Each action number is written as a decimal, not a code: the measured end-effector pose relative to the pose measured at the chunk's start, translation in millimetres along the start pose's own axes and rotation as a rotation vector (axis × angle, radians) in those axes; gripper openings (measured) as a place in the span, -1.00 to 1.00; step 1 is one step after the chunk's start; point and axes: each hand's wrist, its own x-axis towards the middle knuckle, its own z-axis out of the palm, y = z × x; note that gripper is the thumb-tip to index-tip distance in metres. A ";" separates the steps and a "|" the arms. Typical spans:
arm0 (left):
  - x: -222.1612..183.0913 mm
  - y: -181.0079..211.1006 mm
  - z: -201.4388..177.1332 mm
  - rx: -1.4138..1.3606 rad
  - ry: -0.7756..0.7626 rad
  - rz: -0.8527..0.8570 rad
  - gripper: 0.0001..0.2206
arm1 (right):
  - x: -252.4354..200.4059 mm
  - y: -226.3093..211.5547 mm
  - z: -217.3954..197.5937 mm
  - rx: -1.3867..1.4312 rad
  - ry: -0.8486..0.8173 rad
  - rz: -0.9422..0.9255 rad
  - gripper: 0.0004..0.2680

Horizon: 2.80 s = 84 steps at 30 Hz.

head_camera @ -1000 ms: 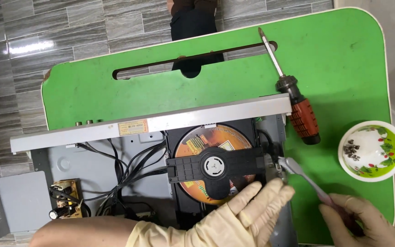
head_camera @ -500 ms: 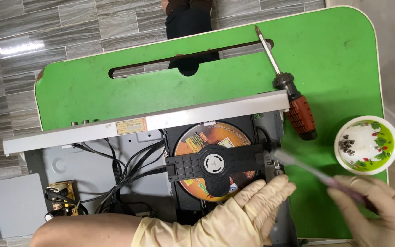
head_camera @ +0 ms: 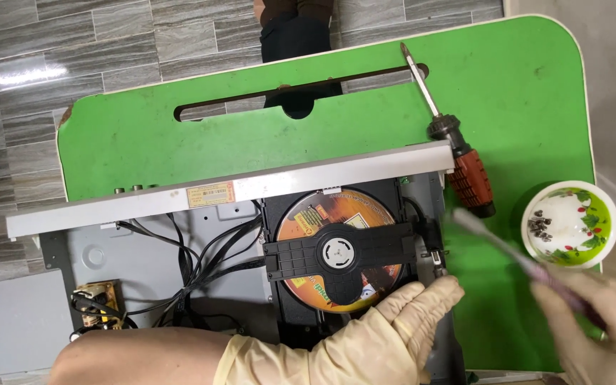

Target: Cleaning the internal components of a DVD player's optical drive using a screwdriver and a toothbrush.

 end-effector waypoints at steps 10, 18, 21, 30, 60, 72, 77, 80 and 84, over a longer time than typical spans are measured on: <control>60.7 -38.2 -55.8 0.130 0.060 0.269 -0.73 | -5.8 -28.8 14.4 0.001 0.122 0.117 -0.83; 138.4 -103.7 -32.7 0.333 -0.234 0.424 -0.80 | -27.9 -49.2 13.1 -0.146 -0.006 0.248 -0.78; 153.2 -128.4 -43.3 0.088 -0.219 0.272 -0.83 | -36.2 -61.4 10.1 -0.109 0.077 0.205 -0.80; 133.1 -152.6 -95.9 -0.136 -0.030 0.221 -0.77 | -10.5 -76.2 34.3 0.066 0.273 -0.100 -0.83; 151.8 -154.5 -91.9 -0.314 -0.364 -0.063 -0.83 | -28.8 -78.6 47.1 0.188 0.274 0.101 -0.77; 155.6 -155.2 -93.9 -0.309 -0.403 -0.071 -0.82 | -15.8 -66.8 56.9 0.231 0.388 -0.086 -0.83; 154.7 -152.9 -94.5 -0.324 -0.404 -0.138 -0.77 | -24.6 -66.3 50.8 0.265 0.373 0.027 -0.83; 153.6 -150.6 -99.1 -0.324 -0.412 -0.132 -0.80 | -9.8 -59.8 49.4 0.093 0.349 -0.130 -0.83; 152.0 -154.8 -94.7 -0.334 -0.407 -0.082 -0.80 | -19.5 -69.3 44.7 0.219 0.347 -0.063 -0.85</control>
